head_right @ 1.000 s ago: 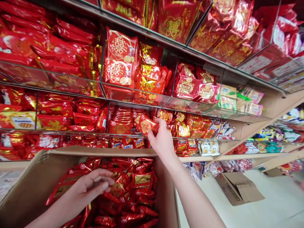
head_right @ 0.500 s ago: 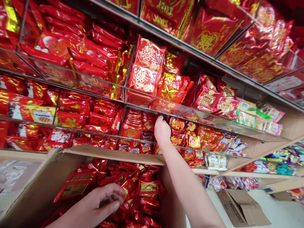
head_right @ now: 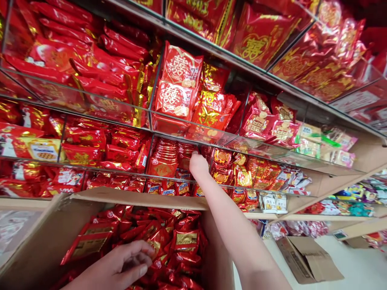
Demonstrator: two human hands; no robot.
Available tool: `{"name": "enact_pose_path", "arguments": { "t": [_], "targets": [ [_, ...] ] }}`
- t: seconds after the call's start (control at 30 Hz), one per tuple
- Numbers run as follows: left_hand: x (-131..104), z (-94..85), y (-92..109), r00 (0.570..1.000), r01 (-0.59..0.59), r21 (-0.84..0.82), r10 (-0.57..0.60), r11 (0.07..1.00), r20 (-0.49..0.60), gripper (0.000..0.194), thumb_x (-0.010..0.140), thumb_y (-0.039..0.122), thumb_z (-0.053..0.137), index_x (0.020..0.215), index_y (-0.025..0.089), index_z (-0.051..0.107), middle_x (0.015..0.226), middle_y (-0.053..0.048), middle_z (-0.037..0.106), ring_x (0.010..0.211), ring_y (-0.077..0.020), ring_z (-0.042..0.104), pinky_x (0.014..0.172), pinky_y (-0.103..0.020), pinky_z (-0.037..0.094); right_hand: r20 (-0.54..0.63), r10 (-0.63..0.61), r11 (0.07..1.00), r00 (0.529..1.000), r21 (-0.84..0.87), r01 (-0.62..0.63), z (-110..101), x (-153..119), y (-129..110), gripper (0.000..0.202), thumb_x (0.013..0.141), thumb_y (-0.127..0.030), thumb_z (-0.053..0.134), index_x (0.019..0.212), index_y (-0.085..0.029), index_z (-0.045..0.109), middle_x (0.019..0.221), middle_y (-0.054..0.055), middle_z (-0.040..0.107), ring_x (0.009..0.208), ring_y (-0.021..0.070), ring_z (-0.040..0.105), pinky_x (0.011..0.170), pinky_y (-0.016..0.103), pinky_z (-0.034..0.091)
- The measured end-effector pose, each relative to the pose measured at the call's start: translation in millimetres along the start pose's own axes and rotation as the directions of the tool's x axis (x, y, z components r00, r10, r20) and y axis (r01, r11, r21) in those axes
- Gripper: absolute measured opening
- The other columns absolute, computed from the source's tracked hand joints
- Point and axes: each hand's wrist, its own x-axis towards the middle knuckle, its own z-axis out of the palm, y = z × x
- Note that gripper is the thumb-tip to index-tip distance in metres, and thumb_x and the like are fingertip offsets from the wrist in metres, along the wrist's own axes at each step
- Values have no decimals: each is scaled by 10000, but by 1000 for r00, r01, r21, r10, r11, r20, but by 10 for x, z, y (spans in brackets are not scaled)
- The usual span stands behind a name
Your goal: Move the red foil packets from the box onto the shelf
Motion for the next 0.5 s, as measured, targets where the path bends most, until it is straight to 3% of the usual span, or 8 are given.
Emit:
{"name": "enact_pose_path", "arguments": {
  "t": [0.13,0.27,0.5],
  "targets": [
    [21,-24,15,1000,13,35,-13,999,7,207,765,276,478,939,213,569,882,-15,646,839,-156,593,766,-262,456,0,-8,999,1000,-34,8,81,105,-81,285,847,-56,313,1059,-106,497,1021,177,559,896,232,619,697,320,482],
    [67,-33,13,1000,26,44,-26,999,12,207,757,257,475,939,207,562,898,-22,654,851,-163,596,776,-265,457,1,-87,995,996,-56,87,136,150,-81,263,841,-113,427,1101,-102,470,1114,192,479,879,214,618,678,305,491],
    [102,8,16,997,63,75,-66,995,33,214,746,251,482,938,199,560,885,-25,658,860,-170,599,785,-268,460,-14,-258,964,966,-71,256,181,253,-128,285,860,-254,481,1124,-147,480,1123,74,514,969,190,535,780,376,476]
  ]
}}
